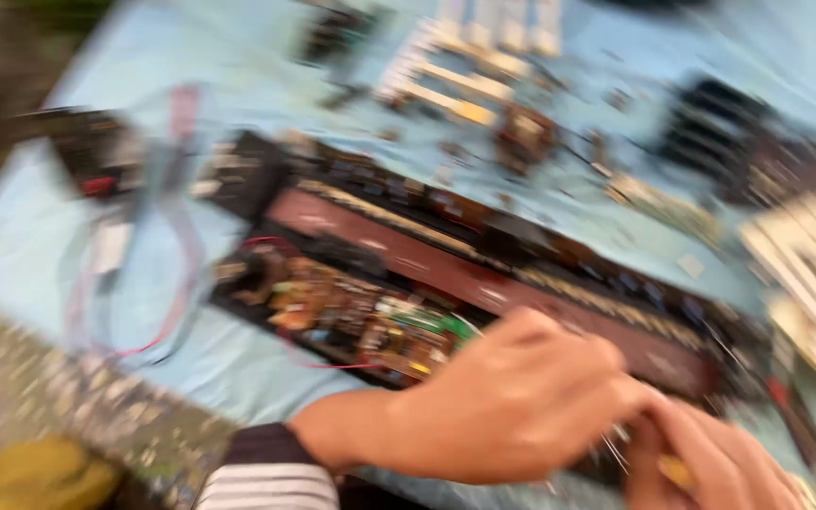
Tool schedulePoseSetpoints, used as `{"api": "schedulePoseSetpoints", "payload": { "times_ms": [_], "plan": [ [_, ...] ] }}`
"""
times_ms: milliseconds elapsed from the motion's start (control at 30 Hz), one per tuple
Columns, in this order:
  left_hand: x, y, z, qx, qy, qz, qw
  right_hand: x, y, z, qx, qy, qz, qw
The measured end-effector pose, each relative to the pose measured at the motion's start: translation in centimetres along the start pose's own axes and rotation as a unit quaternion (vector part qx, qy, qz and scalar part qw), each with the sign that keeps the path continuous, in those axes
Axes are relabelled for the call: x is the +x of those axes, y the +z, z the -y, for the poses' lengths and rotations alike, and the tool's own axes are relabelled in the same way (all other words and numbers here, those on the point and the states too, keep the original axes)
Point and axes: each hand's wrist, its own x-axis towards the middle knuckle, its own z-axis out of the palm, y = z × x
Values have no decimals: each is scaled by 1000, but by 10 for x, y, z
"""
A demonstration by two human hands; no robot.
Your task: The person works on the internal circuitry of a disassembled electronic device. They strip the insulation from a white wire using a small tool and then twist the exposed ends together.
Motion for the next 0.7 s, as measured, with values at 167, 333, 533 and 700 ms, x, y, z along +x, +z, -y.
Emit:
{"api": "schedulePoseSetpoints", "payload": {
  "times_ms": [167,333,533,700],
  "plan": [
    [11,-17,0,-85,2,3,996,45,-20,63,110,-139,-154,972],
    [12,-18,-4,-98,-37,-11,994,45,-21,65,146,-124,-135,972],
    [13,-19,-5,-139,-49,-3,989,41,-21,67,158,-93,-142,973],
    [11,-19,-4,-182,-49,7,982,39,-22,68,186,-70,-138,970]
  ]
}}
